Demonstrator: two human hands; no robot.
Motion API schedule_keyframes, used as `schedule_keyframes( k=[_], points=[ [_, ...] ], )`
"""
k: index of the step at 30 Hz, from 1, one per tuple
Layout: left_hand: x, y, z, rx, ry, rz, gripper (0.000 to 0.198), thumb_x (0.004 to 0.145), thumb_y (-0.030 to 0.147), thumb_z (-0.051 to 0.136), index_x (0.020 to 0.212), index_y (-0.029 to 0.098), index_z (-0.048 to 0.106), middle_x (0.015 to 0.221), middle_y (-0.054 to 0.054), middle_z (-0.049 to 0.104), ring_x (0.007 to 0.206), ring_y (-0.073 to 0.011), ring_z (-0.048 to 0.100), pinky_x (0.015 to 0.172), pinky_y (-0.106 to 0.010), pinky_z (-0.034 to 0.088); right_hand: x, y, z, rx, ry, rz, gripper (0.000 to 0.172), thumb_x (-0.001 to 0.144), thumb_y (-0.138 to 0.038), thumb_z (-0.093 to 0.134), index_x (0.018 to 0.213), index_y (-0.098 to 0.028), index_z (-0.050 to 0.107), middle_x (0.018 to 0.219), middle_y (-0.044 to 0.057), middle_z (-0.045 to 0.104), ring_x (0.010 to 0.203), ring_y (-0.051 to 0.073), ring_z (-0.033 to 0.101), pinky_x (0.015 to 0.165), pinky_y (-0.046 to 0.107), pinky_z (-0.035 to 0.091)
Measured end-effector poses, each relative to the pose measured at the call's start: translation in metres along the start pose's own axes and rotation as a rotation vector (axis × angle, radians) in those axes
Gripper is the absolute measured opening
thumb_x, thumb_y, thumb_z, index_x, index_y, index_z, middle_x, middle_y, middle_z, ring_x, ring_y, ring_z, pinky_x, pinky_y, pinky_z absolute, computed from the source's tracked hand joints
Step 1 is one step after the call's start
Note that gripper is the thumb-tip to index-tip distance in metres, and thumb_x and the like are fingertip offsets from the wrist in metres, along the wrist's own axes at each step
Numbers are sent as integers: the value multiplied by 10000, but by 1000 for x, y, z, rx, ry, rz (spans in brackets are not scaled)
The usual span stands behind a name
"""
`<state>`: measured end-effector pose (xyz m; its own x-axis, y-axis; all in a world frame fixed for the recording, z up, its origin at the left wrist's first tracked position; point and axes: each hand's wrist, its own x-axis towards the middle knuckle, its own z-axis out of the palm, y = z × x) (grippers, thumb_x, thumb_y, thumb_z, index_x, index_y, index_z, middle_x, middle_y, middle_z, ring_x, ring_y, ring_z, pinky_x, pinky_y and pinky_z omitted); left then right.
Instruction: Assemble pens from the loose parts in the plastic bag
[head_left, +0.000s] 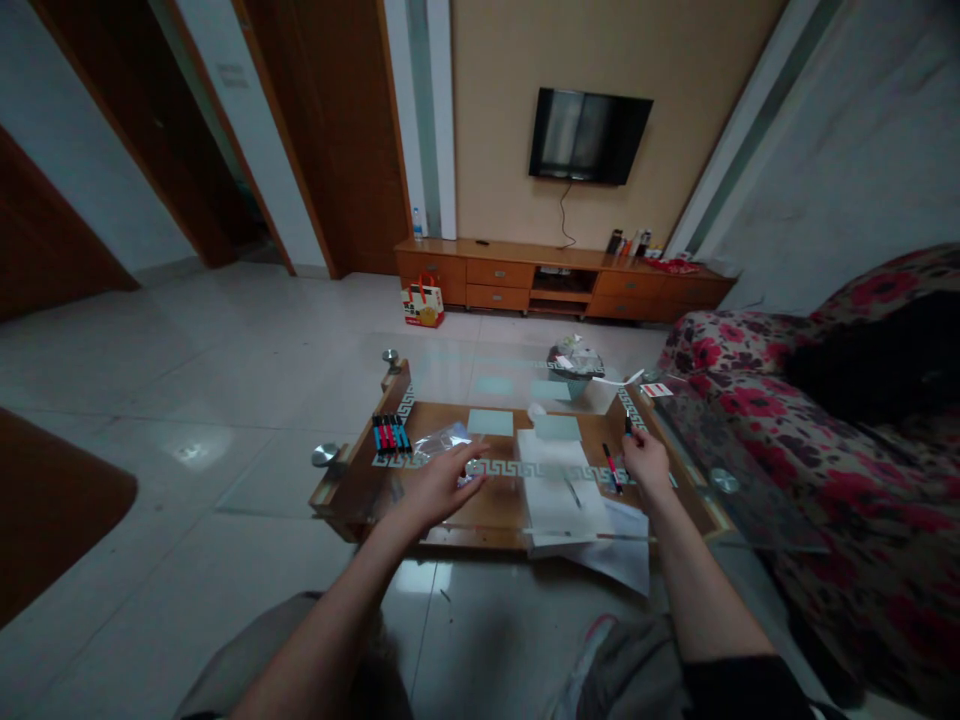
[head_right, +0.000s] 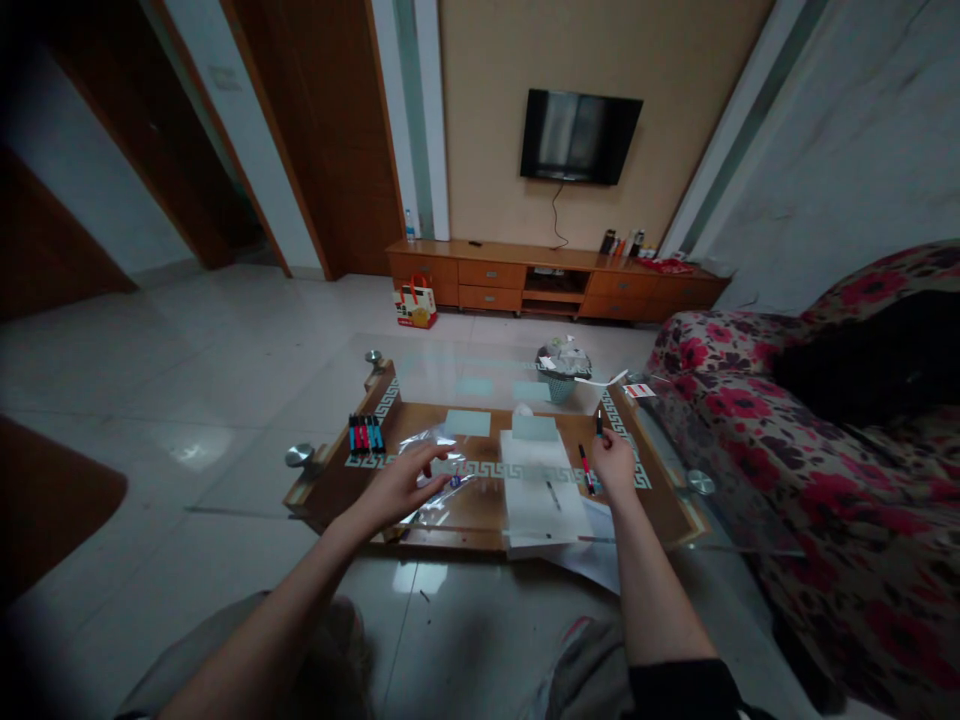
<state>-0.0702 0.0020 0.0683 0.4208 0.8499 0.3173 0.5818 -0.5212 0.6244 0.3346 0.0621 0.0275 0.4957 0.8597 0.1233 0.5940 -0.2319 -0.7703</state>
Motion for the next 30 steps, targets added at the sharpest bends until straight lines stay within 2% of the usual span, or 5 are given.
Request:
schedule_keyframes(
  k=[3,7,15,23,30],
  points=[
    [0,-16,-15,51,31,-63,355,919,401,537,1211,222,632,1134,-83,677,789,-176,637,794,-322,519,7,32,-8,-253,-14,40,413,719,-245,593,1070,-88,744,882,159,739,768,243,666,641,290,446],
    [0,-56,-29,128,89,-181,331,917,390,501,1120,187,665,1071,-81,697,820,-193,642,763,-308,506,4,52,-1,-355,-76,39,352,715,-236,651,1026,-109,758,903,155,754,829,264,688,680,295,457],
    [-3,-135,-40,393,214,-505,333,861,312,486,1098,145,650,1027,-92,699,947,-228,640,854,-303,476,10,52,19,-409,-165,-11,252,784,-265,623,946,-153,780,892,133,765,830,257,699,656,291,440],
    [-12,-187,-51,573,223,-734,455,808,363,529,1155,76,592,1052,-169,617,1029,-303,599,906,-367,466,22,55,31,-501,-178,-19,270,792,-271,610,977,-166,776,898,125,760,802,238,694,643,279,443],
    [-18,-215,-47,588,177,-800,413,820,353,511,1078,56,636,1003,-198,655,1047,-331,603,914,-379,464,22,55,32,-537,-104,-77,276,811,-293,592,972,-138,754,904,147,750,841,260,693,686,296,454]
  ],
)
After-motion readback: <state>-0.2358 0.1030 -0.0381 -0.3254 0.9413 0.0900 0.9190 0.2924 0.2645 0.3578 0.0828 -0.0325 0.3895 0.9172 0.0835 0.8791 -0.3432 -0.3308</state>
